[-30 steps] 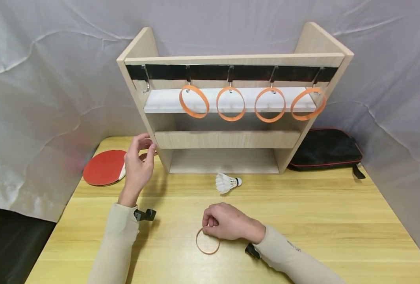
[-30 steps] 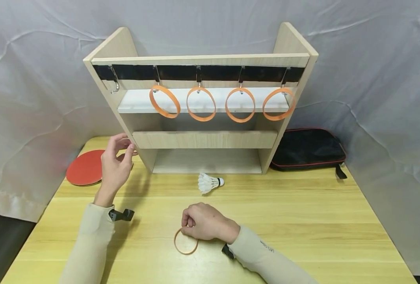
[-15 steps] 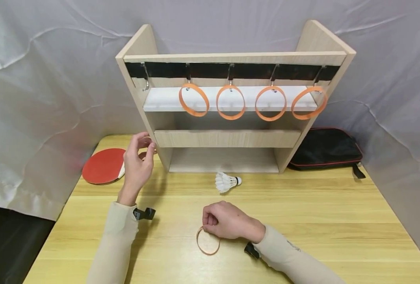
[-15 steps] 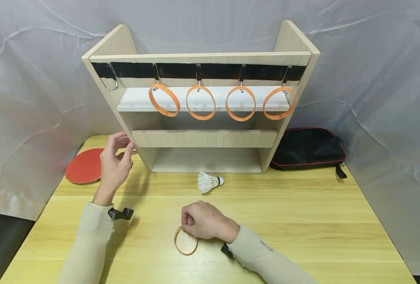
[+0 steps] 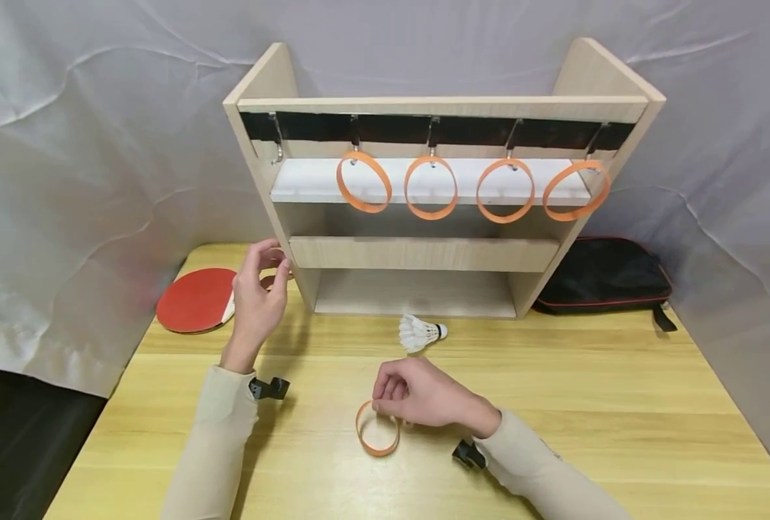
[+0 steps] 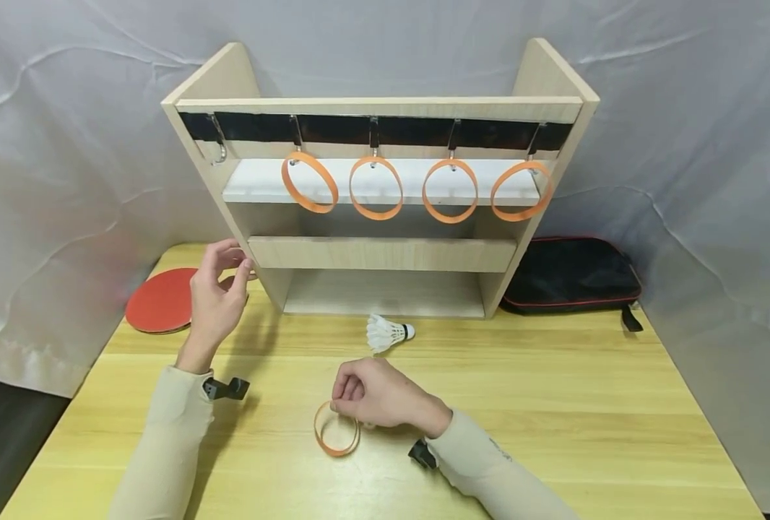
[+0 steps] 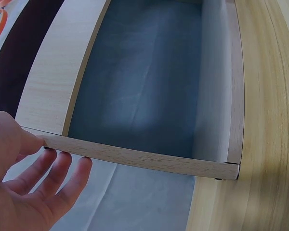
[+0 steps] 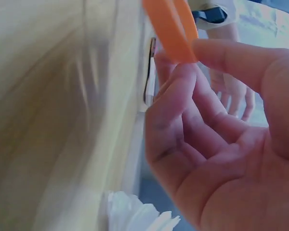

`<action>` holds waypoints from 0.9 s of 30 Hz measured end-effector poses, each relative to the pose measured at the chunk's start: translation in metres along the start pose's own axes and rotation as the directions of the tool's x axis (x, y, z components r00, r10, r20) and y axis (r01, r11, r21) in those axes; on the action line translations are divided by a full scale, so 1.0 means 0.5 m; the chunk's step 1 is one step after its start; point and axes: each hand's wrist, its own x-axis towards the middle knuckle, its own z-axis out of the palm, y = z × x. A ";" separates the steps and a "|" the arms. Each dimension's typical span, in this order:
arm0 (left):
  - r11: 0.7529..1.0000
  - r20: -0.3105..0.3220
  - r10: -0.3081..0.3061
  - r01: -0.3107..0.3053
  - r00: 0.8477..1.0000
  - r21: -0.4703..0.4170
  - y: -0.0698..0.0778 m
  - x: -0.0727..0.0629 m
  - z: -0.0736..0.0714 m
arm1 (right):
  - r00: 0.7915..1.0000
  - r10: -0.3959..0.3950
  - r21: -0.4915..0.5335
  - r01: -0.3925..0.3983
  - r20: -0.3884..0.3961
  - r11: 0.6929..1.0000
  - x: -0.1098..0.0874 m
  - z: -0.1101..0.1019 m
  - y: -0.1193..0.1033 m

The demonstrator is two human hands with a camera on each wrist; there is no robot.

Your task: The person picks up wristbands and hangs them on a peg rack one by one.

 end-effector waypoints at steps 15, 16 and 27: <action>1.000 -0.006 -0.008 0.008 1.000 0.017 -0.002 -0.002 0.002 | 0.961 -0.033 0.099 0.063 -0.276 0.993 0.025 -0.035 -0.058; 1.000 -0.006 -0.010 0.010 1.000 0.015 -0.003 -0.003 0.002 | 0.956 -0.030 0.108 0.064 -0.290 0.992 0.026 -0.038 -0.063; 1.000 -0.010 -0.012 0.012 1.000 0.022 -0.001 -0.002 0.001 | 0.908 -0.079 0.135 0.147 -0.412 0.980 0.046 -0.070 -0.120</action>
